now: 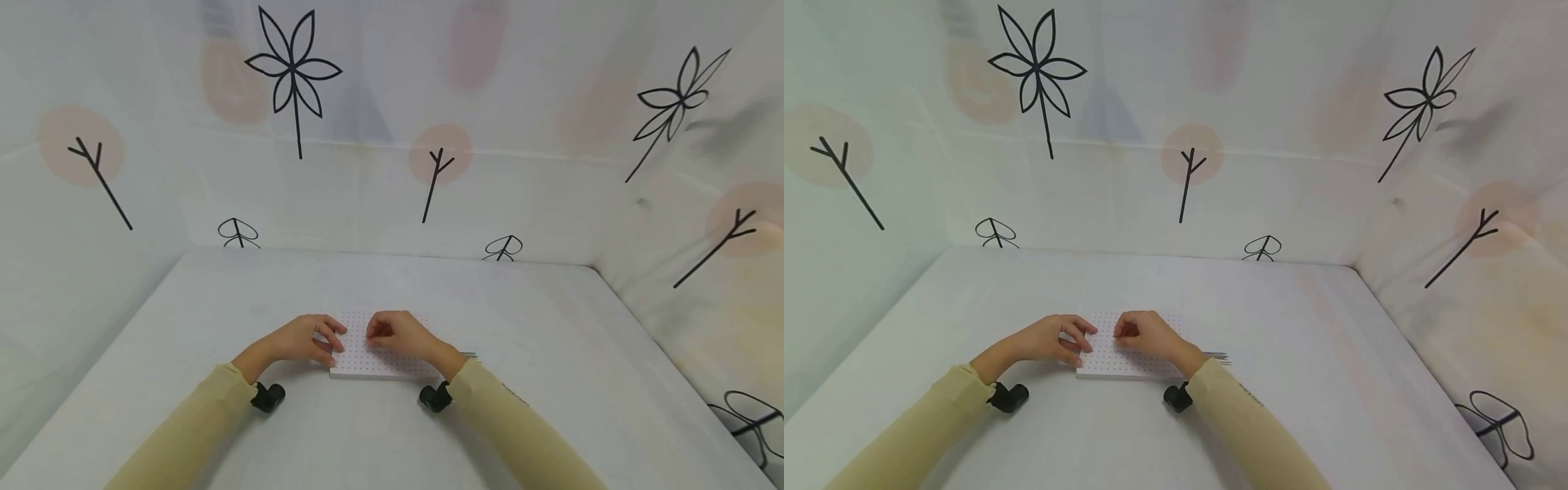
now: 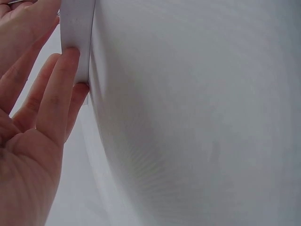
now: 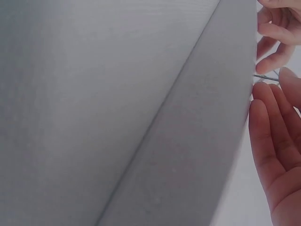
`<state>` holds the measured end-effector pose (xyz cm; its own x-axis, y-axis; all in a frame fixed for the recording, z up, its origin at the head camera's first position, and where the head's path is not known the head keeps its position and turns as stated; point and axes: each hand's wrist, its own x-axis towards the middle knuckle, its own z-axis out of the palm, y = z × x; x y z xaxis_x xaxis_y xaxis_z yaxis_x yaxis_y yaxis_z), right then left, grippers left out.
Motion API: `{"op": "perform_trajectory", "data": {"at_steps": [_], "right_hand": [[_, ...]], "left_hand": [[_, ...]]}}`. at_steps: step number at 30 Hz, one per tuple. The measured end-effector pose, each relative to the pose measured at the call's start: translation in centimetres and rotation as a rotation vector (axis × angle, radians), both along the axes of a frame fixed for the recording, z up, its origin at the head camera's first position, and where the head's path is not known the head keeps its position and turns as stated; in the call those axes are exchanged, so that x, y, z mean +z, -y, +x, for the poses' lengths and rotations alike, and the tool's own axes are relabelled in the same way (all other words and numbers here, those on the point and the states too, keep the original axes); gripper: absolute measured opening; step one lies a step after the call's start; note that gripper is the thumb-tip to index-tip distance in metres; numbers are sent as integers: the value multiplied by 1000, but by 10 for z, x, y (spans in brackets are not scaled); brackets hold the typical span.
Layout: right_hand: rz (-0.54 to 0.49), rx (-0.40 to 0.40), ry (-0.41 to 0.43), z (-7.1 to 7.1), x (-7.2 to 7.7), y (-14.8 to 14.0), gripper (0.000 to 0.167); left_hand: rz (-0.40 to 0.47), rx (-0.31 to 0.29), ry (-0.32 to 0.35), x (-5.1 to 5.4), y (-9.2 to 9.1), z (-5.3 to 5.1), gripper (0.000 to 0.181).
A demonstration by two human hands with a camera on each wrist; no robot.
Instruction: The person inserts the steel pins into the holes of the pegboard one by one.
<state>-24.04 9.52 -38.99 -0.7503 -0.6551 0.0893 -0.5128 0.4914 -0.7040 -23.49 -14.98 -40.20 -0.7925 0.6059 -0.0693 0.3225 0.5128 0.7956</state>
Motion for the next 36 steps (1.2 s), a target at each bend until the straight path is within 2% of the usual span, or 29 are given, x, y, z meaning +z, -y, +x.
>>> {"op": "perform_trajectory", "data": {"at_steps": [8, 18, 29, 36], "right_hand": [[24, -39, 21, 0, -2, -11, 12], [-5, -49, 13, 3, -3, -28, 13], [-20, -99, 22, 9, -5, -45, 12], [-39, -112, 26, 11, -6, -57, 11]], "left_hand": [[-7, 7, 4, 2, -1, 1, 16], [-34, 42, 14, 3, -3, 4, 15], [-14, 40, 21, -2, -2, 1, 16], [-11, 38, 17, 1, -3, 2, 15]]}}
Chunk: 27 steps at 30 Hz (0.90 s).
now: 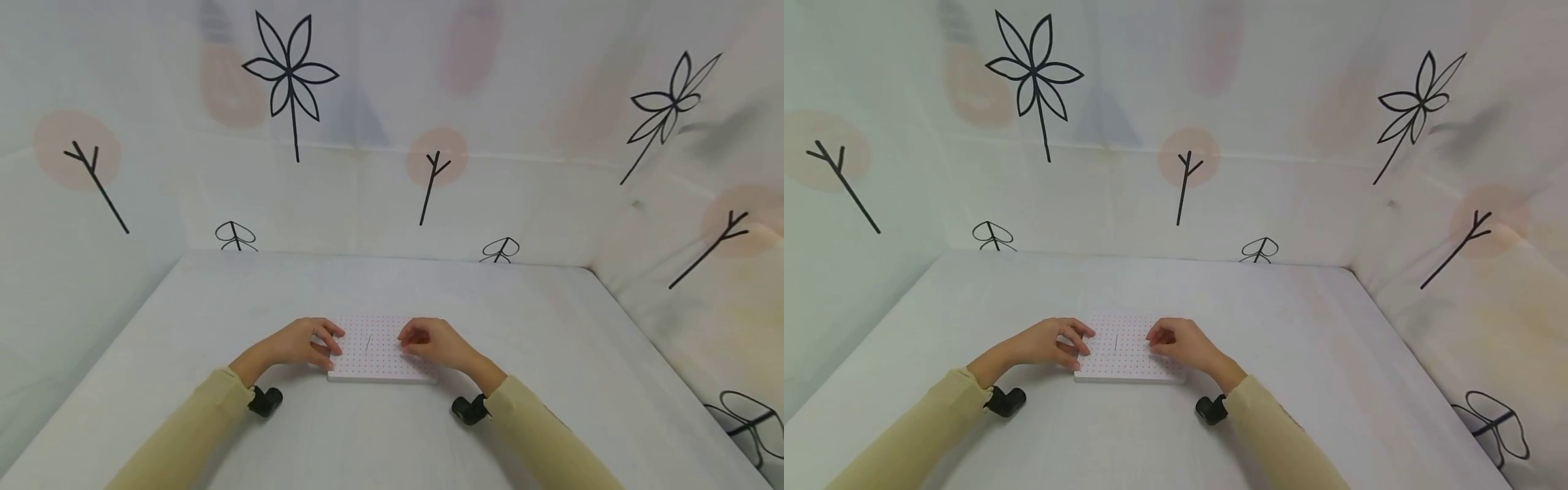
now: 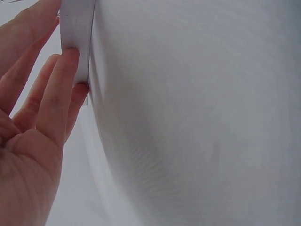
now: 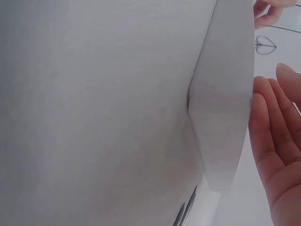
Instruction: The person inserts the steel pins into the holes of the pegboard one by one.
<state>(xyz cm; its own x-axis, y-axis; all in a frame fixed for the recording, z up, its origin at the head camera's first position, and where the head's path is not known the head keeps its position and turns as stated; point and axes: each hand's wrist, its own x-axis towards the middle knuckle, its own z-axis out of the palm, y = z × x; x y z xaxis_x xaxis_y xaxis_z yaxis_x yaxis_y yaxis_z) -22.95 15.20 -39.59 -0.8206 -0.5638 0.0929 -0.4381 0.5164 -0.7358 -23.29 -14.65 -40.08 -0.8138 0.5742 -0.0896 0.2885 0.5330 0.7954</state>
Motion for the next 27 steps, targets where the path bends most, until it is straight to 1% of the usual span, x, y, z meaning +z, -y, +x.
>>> {"op": "perform_trajectory", "data": {"at_steps": [10, 21, 27], "right_hand": [[-8, -24, 3, 3, -1, -16, 12], [-13, -54, 27, 7, 1, -33, 15], [-8, -55, 3, 8, 0, -44, 14]], "left_hand": [[-8, 1, -6, 2, 0, 1, 15], [-1, 5, 2, -1, 1, 0, 16], [3, 3, 8, 0, 1, 0, 16]]}}
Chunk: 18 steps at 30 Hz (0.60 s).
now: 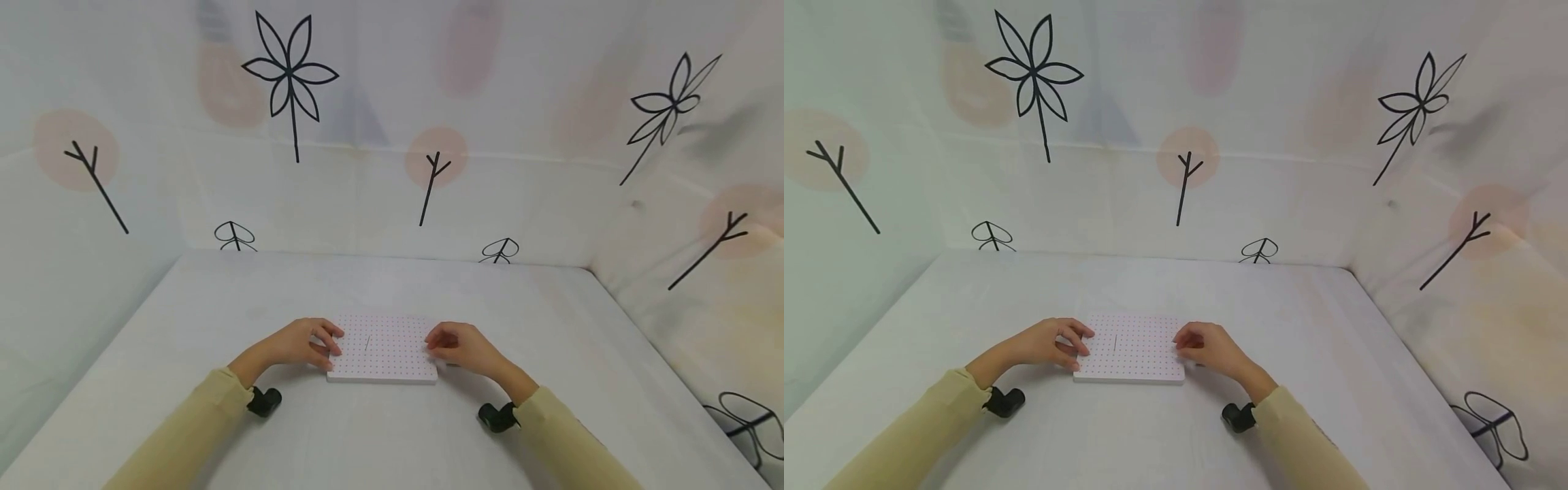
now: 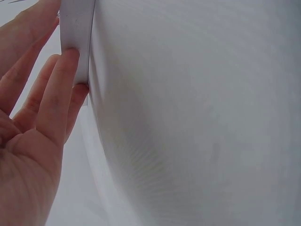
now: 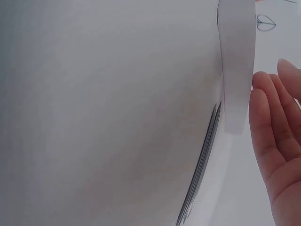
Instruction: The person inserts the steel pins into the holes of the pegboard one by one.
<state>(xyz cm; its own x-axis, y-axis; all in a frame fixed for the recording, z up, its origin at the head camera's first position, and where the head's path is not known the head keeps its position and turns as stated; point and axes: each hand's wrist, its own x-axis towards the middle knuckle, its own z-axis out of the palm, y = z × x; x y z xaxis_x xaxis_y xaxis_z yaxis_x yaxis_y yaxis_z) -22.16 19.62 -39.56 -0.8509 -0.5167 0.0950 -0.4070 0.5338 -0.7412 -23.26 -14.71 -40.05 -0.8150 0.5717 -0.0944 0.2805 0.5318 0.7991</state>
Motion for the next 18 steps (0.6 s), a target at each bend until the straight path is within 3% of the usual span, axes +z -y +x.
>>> {"op": "perform_trajectory", "data": {"at_steps": [18], "right_hand": [[83, -20, -10, -4, -2, -28, 11]], "left_hand": [[-8, 8, 0, 0, -1, 0, 16]]}}
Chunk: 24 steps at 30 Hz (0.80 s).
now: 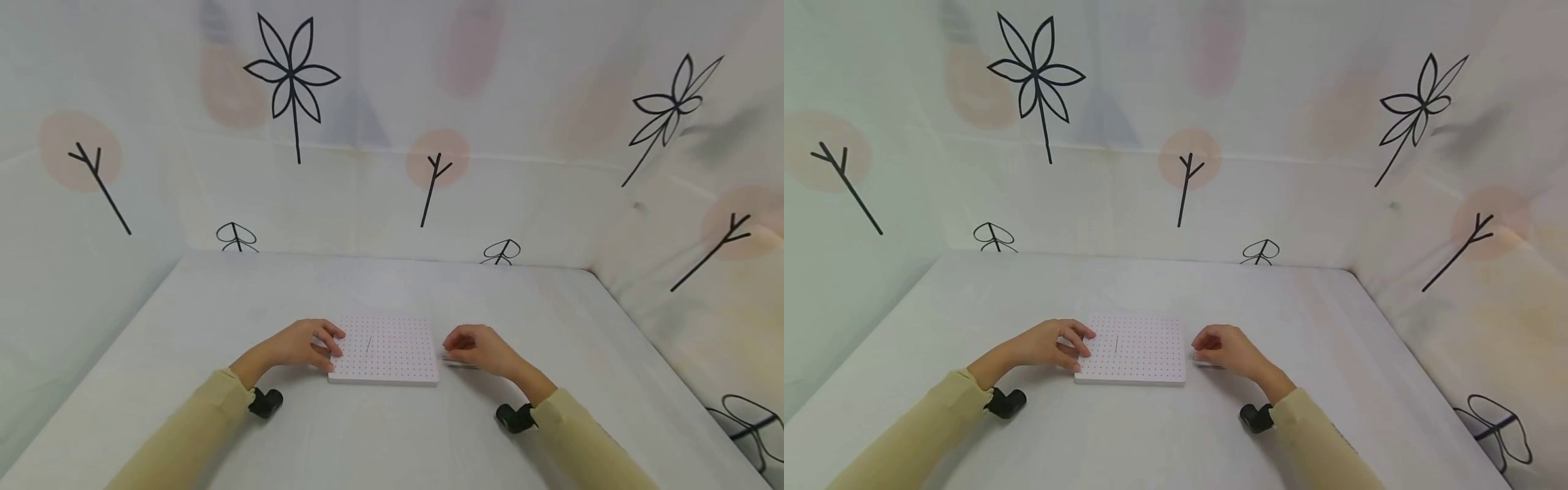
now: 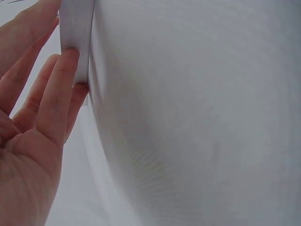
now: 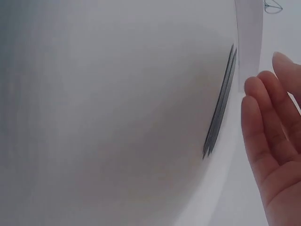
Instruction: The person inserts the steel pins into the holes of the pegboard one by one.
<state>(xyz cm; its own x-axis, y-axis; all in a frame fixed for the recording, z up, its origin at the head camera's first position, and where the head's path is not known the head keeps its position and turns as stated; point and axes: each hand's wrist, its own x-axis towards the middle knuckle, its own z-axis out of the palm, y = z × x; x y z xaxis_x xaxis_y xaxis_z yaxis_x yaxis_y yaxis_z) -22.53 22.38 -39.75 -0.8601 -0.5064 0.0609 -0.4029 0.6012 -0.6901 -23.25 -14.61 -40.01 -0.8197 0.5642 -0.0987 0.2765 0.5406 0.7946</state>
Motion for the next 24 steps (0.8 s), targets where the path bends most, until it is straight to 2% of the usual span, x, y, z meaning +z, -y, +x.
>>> {"op": "perform_trajectory", "data": {"at_steps": [10, 19, 24], "right_hand": [[113, 45, 30, -10, 0, -13, 9], [128, 70, 109, -18, -4, -16, 7], [157, 97, 123, -19, -2, -13, 4]], "left_hand": [[6, -1, 1, 0, 0, 1, 17], [5, -1, 3, 2, 0, 2, 17], [8, -8, -1, 1, 0, 1, 17]]}}
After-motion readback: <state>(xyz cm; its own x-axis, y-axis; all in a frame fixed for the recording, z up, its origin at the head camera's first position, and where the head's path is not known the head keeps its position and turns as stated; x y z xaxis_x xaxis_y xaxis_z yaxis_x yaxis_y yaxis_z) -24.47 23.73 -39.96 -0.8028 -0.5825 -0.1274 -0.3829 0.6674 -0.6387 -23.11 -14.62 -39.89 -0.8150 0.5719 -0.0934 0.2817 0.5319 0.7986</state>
